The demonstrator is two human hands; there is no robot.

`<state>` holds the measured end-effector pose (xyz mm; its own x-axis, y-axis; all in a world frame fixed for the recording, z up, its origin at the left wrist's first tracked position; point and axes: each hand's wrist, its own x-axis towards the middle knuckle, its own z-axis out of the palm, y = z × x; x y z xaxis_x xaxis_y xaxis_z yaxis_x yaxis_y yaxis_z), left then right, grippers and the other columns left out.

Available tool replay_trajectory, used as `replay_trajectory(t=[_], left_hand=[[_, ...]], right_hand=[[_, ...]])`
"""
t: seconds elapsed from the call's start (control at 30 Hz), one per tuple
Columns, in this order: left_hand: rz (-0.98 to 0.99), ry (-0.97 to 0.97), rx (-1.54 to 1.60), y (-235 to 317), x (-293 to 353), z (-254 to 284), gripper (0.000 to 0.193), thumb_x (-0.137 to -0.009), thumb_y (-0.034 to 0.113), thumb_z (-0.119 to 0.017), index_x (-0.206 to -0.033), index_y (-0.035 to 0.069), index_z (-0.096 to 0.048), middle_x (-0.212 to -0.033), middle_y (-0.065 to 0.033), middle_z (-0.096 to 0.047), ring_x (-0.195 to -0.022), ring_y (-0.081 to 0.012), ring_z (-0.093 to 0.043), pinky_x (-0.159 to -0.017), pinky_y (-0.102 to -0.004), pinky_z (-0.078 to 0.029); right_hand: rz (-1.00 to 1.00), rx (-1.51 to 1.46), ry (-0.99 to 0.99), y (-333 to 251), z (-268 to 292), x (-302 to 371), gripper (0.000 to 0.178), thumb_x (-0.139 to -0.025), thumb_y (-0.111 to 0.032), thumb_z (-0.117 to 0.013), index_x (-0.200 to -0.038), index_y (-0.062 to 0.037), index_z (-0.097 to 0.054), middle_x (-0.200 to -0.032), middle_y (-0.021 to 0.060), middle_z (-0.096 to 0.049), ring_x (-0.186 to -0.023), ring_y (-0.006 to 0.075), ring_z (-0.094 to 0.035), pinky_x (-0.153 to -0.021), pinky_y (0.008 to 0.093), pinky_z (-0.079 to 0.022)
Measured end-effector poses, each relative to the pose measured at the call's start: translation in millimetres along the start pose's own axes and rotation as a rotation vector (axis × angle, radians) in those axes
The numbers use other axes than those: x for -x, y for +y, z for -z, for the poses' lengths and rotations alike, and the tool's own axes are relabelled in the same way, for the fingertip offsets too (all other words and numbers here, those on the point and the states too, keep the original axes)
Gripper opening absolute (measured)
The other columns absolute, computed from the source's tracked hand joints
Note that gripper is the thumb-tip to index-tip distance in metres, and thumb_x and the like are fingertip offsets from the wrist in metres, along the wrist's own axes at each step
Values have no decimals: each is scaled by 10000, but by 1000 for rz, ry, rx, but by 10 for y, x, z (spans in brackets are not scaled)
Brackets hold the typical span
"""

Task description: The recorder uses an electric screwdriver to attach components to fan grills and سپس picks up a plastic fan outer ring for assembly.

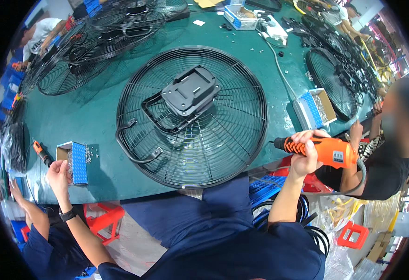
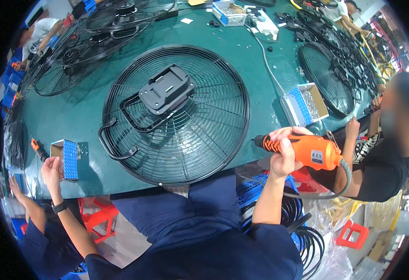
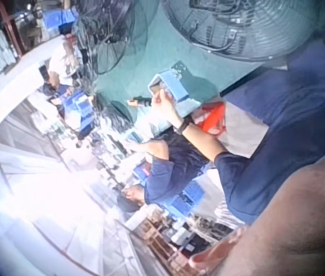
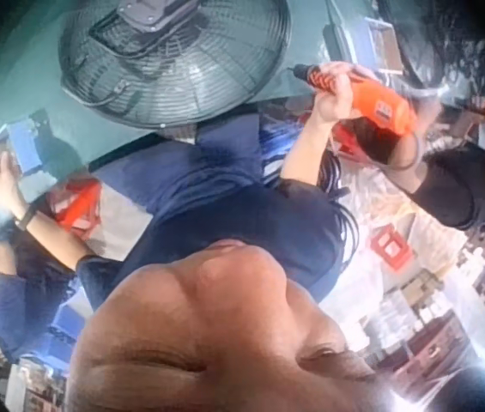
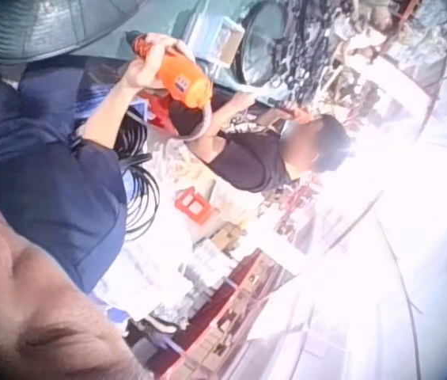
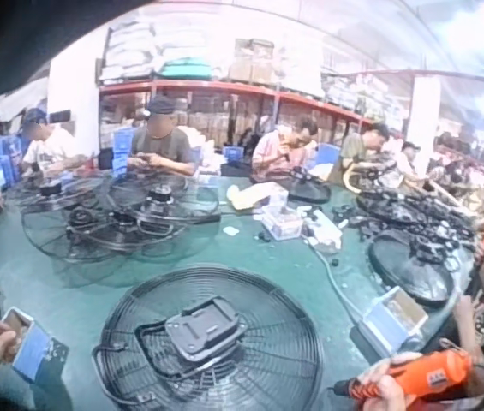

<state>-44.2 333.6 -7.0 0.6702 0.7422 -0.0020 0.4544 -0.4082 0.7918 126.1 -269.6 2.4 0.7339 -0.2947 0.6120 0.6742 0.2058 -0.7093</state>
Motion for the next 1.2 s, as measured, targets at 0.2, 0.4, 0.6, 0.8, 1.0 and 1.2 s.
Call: replay_trajectory(t=[0.2,0.4,0.6,0.8,1.0,1.2], left_hand=[[-7,-63,465,409,412,-374,231,-930,189,-536,-1033,-5,-605,-612,64,-453,-445,5,-305,-377,-160,-196],[93,-854,744,1389,1298,-1230,578,-880,131,-582,-1360,-29,-301,-560,23,-397,-440,-38,-328,-382,-177,-223],[307,-841,1058,1523,1351,-1520,182,-910,87,-514,-1087,86,-472,-582,6,-376,-398,-38,-309,-335,-165,-233],[357,-970,919,1512,1437,-1441,194,-864,63,-565,-987,103,-420,-557,-19,-401,-390,-60,-315,-338,-186,-212],[254,-885,832,1304,768,-1297,190,-811,24,-589,-940,77,-460,-546,25,-412,-366,-41,-323,-314,-177,-238],[162,-709,1168,1131,70,-1492,264,-940,125,-485,-1188,32,-483,-674,20,-460,-460,-24,-335,-348,-153,-262]], right_hand=[[-6,21,13,16,-12,-87,311,-778,-16,-506,-1069,24,-406,-699,130,-507,-633,215,-521,-630,380,-491],[-19,41,-36,65,13,-133,315,-769,-19,-531,-1059,33,-421,-683,123,-505,-613,205,-518,-627,361,-491],[-91,25,-8,87,-62,-81,294,-767,28,-569,-1036,4,-452,-701,69,-525,-601,156,-544,-591,302,-486],[-80,-32,53,135,5,-97,266,-770,47,-556,-1006,3,-442,-688,70,-518,-575,146,-539,-547,286,-488],[-72,-35,114,137,87,-136,262,-774,48,-547,-1006,9,-432,-662,76,-508,-550,152,-535,-539,293,-491],[-71,-13,97,127,44,-127,270,-766,59,-529,-1013,8,-433,-680,84,-513,-554,159,-537,-544,297,-490]])
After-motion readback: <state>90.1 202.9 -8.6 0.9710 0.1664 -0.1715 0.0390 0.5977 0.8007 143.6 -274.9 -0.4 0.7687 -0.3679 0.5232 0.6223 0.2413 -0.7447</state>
